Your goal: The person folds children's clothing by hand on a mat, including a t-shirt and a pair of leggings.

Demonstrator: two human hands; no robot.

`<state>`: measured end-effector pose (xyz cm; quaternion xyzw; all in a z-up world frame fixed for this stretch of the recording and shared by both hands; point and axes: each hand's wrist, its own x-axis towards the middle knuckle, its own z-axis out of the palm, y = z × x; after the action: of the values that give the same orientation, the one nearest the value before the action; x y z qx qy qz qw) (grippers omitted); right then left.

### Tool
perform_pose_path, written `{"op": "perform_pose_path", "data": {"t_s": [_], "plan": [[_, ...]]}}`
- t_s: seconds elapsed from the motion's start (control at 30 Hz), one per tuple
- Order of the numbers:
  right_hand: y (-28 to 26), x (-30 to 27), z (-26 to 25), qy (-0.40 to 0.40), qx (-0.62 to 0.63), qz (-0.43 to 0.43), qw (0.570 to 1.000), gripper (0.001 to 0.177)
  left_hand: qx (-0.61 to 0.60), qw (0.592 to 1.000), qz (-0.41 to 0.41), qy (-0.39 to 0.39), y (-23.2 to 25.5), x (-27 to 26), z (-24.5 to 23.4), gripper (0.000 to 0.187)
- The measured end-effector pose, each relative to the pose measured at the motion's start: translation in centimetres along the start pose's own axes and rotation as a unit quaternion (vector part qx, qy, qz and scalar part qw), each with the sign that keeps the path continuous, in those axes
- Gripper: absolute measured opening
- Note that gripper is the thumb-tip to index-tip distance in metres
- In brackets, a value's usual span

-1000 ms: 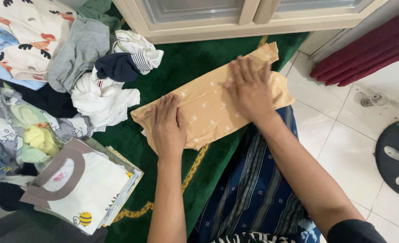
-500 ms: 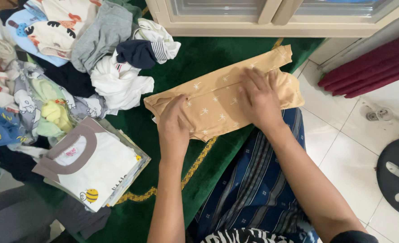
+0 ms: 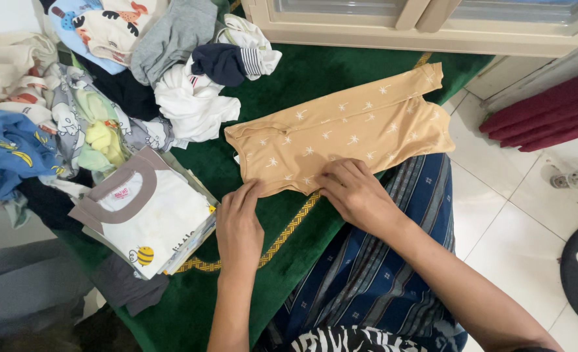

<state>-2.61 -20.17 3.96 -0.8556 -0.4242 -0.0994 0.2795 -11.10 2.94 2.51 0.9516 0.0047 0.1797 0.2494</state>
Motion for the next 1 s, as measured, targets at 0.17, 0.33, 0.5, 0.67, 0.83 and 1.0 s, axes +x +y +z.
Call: {"op": "perform_pose_path", "data": {"t_s": [0.17,0.33,0.5,0.67,0.83,1.0], "plan": [[0.8,0.4,1.0,0.013,-0.032,-0.034,0.999,0.029,-0.007,1.000,0.009,0.027,0.0,0.7,0.5,0.037],[1.1,0.1,0.7,0.026,-0.015,-0.025,0.999,0.027,-0.012,0.999,-0.001,0.046,0.1,0.4,0.2,0.034],[0.8,-0.1,0.8,0.010,0.003,-0.030,0.999,0.024,0.014,0.999,-0.002,0.033,0.0,0.2,0.6,0.034],[0.8,0.0,0.9,0.012,0.001,-0.021,1.000,0.024,-0.002,0.999,-0.026,0.038,-0.1,0.0,0.9,0.032],[0.9,0.5,1.3,0.028,0.048,0.026,0.998,0.017,-0.064,0.994,-0.065,0.060,0.0,0.4,0.8,0.026],[1.6,1.8,1.7,0.053,0.041,0.047,0.997,0.013,-0.082,0.990,-0.080,0.078,0.5,1.1,0.9,0.018]]}}
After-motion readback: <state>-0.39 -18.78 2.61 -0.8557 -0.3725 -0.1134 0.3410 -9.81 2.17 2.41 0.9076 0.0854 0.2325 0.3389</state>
